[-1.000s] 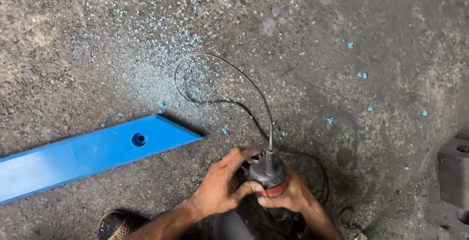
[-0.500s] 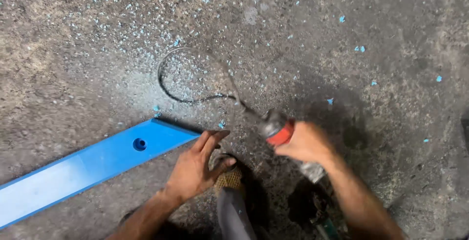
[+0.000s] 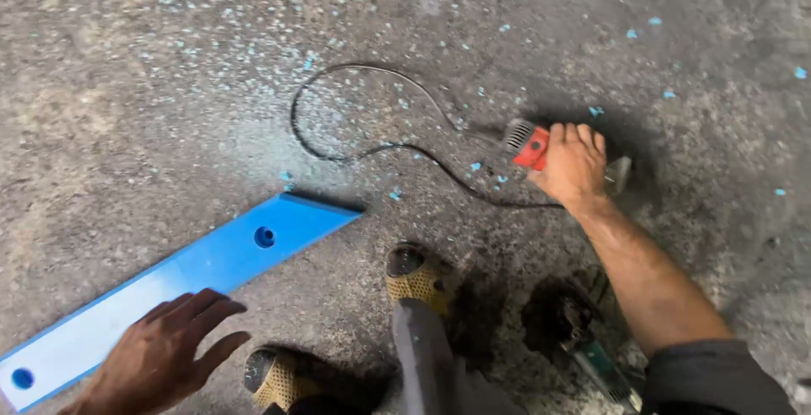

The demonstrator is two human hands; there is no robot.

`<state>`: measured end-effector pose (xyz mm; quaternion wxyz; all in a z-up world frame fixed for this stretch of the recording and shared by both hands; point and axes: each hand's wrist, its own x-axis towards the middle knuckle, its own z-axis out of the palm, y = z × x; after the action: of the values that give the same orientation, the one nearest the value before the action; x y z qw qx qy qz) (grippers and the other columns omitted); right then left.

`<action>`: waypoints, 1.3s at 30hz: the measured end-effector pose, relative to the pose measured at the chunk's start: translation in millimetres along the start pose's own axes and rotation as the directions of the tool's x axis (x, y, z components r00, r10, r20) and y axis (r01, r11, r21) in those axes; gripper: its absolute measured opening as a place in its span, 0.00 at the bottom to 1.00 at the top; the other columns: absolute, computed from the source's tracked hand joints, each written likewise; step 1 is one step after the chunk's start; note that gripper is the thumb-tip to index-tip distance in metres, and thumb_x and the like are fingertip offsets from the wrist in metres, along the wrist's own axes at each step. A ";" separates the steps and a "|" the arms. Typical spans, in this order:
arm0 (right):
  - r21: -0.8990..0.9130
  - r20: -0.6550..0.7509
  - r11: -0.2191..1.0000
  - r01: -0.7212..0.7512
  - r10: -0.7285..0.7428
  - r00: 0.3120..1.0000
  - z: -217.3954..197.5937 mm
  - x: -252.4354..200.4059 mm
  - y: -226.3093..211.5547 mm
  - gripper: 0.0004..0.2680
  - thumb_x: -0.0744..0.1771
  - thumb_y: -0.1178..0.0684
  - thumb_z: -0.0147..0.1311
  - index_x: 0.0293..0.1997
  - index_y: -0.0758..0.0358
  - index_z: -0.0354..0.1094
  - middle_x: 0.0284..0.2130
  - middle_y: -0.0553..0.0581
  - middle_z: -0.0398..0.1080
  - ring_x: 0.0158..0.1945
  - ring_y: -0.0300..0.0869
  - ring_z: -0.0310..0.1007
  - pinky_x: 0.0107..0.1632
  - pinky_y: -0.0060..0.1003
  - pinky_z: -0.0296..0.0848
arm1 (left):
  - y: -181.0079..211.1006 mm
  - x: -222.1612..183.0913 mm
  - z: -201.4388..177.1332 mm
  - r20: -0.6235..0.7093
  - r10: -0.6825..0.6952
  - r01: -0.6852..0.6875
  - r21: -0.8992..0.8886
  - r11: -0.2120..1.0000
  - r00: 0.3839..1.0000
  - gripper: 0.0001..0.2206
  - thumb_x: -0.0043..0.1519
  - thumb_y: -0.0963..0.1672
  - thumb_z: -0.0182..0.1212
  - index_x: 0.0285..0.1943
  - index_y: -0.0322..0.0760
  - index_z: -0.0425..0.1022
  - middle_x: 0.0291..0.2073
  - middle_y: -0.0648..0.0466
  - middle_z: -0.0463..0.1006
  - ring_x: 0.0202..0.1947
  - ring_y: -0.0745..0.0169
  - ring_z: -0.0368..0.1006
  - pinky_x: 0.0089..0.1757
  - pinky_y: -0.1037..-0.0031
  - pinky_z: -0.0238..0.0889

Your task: Trimming and sanding the edges of blue plastic components using a router and an angle grinder.

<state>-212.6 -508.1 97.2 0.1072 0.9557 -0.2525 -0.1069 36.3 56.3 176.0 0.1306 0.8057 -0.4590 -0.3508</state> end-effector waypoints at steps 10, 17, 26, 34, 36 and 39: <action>0.297 -0.116 0.943 0.148 -0.118 0.986 -106.7 -117.5 47.4 0.20 0.63 0.46 0.70 0.55 0.64 0.67 0.46 0.63 0.66 0.53 0.56 0.65 0.52 0.52 0.68 | 43.7 14.9 18.2 0.227 -0.143 0.058 0.344 0.937 0.963 0.20 0.55 0.57 0.65 0.56 0.59 0.78 0.47 0.64 0.81 0.47 0.64 0.81 0.49 0.71 0.76; 0.379 0.511 0.853 -0.358 0.130 0.850 -103.8 -322.0 48.6 0.11 0.69 0.42 0.54 0.45 0.58 0.71 0.32 0.55 0.74 0.35 0.50 0.76 0.38 0.46 0.77 | 14.3 11.4 55.9 -0.008 0.127 -0.121 0.231 0.965 0.992 0.19 0.49 0.52 0.70 0.49 0.46 0.83 0.43 0.53 0.82 0.44 0.56 0.81 0.47 0.65 0.75; 0.326 0.466 0.625 -0.709 0.546 0.696 88.9 -524.8 112.6 0.14 0.66 0.46 0.58 0.53 0.59 0.72 0.42 0.63 0.72 0.44 0.57 0.74 0.46 0.51 0.76 | -46.1 6.6 90.9 -0.030 0.074 -0.061 0.321 0.945 0.997 0.22 0.46 0.54 0.71 0.47 0.46 0.83 0.42 0.52 0.82 0.42 0.57 0.82 0.46 0.68 0.75; 0.316 0.606 0.882 -0.350 0.096 0.789 108.6 -456.3 139.0 0.17 0.61 0.47 0.61 0.56 0.50 0.70 0.47 0.57 0.74 0.49 0.55 0.75 0.50 0.48 0.77 | 49.2 2.4 -4.4 0.177 -0.290 0.160 0.522 0.837 0.940 0.24 0.55 0.61 0.59 0.56 0.57 0.78 0.51 0.65 0.80 0.47 0.62 0.81 0.51 0.70 0.76; 0.111 0.917 0.904 -0.413 0.068 0.394 68.9 -416.5 140.6 0.17 0.69 0.46 0.49 0.67 0.40 0.58 0.52 0.51 0.73 0.39 0.52 0.78 0.45 0.46 0.78 | 51.4 -5.6 -24.8 0.211 -0.345 0.207 0.489 0.847 0.915 0.25 0.57 0.61 0.56 0.60 0.56 0.76 0.52 0.63 0.77 0.55 0.62 0.76 0.56 0.67 0.72; 0.185 0.825 0.939 -0.290 0.012 0.565 93.9 -437.4 188.1 0.17 0.67 0.45 0.50 0.65 0.43 0.60 0.52 0.53 0.73 0.43 0.53 0.77 0.47 0.47 0.77 | 30.6 -23.1 -36.3 0.137 -0.308 0.247 0.343 0.906 0.941 0.24 0.59 0.59 0.53 0.60 0.54 0.76 0.55 0.60 0.75 0.58 0.57 0.72 0.57 0.63 0.67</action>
<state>-694.9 -460.9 121.9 -0.1579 0.7784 -0.3682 -0.4833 33.7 54.8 228.7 -0.0975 0.8366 -0.4002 -0.3612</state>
